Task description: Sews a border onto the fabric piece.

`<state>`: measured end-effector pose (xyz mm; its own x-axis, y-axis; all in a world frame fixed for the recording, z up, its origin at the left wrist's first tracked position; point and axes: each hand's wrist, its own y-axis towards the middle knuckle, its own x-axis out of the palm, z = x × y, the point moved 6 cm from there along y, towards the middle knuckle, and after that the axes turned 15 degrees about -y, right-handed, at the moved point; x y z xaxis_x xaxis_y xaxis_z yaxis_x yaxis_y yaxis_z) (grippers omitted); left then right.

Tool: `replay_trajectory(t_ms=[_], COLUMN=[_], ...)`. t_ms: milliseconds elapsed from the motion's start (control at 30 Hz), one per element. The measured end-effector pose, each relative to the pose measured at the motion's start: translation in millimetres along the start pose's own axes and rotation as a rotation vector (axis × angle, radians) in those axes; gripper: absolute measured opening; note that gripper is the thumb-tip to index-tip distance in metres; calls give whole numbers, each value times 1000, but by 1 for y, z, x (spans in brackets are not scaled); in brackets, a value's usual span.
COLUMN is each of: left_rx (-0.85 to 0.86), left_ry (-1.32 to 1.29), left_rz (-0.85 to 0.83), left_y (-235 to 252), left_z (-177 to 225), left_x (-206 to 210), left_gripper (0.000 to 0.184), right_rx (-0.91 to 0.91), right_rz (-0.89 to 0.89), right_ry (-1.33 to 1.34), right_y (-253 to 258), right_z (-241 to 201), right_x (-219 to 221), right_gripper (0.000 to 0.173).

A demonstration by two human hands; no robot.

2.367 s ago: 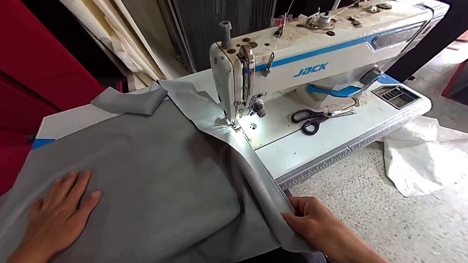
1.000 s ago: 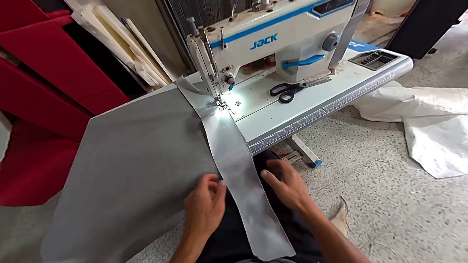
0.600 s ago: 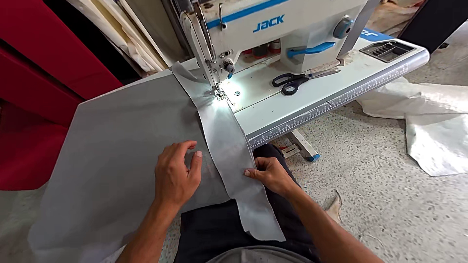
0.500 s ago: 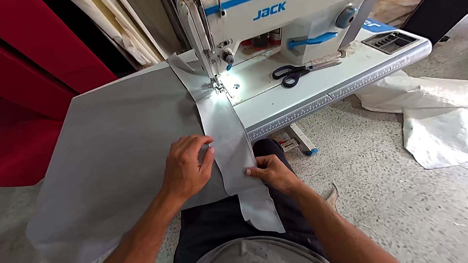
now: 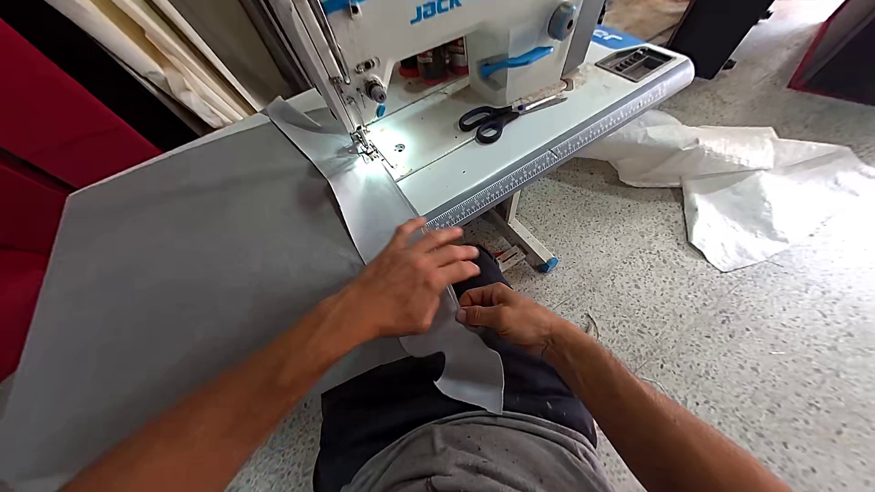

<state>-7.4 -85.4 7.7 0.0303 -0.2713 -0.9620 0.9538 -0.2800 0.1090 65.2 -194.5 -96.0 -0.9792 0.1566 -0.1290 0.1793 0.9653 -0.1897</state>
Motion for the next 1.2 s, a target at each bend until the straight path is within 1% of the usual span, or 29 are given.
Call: replay_trajectory(t_ms=[33, 67, 167, 233, 300, 367, 433, 500, 567, 667, 700, 867, 1067, 1200], left_rx=[-3, -48, -235, -302, -330, -348, -348, -346, -338, -345, -347, -347, -339, -299], left_ry=[4, -2, -40, -83, -97, -89, -79, -85, -102, -138, -143, -116, -182, -234], left_rz=[-110, -235, -597, -728, -785, -826, -858, -872, -856, -834, -833, -861, -866, -852], left_y=[10, 20, 39, 45, 48, 49, 50, 51, 54, 56, 57, 59, 63, 66], left_z=[3, 3, -4, -9, -12, -14, -15, -15, -15, -15, -14, -13, -13, -15], left_x=[4, 7, 11, 7, 3, 2, 7, 10, 8, 0, -3, 1, 6, 6], left_gripper=[51, 49, 35, 27, 23, 21, 19, 19, 18, 16, 16, 17, 17, 17], right_rx=[-32, -58, -62, -31, -53, -94, -98, -89, -70, -59, -55, -28, -17, -31], right_rz=[14, 2, 22, 105, 192, 343, 510, 613, 651, 656, 651, 564, 513, 497], right_ry=[-21, 4, 123, 176, 112, -92, -258, -314, -336, -273, -237, -73, 17, 45], right_y=[0, 1, -3, -12, -22, -37, -47, -50, -48, -46, -47, -53, -57, -58], right_z=[-3, -8, -10, -1, 5, 7, 12, 19, 24, 24, 24, 25, 28, 26], right_x=[-3, -6, -8, -4, 0, 2, 8, 15, 18, 20, 20, 19, 19, 19], right_gripper=[22, 21, 21, 26, 34, 36, 41, 37, 30, 16, 14, 17, 20, 23])
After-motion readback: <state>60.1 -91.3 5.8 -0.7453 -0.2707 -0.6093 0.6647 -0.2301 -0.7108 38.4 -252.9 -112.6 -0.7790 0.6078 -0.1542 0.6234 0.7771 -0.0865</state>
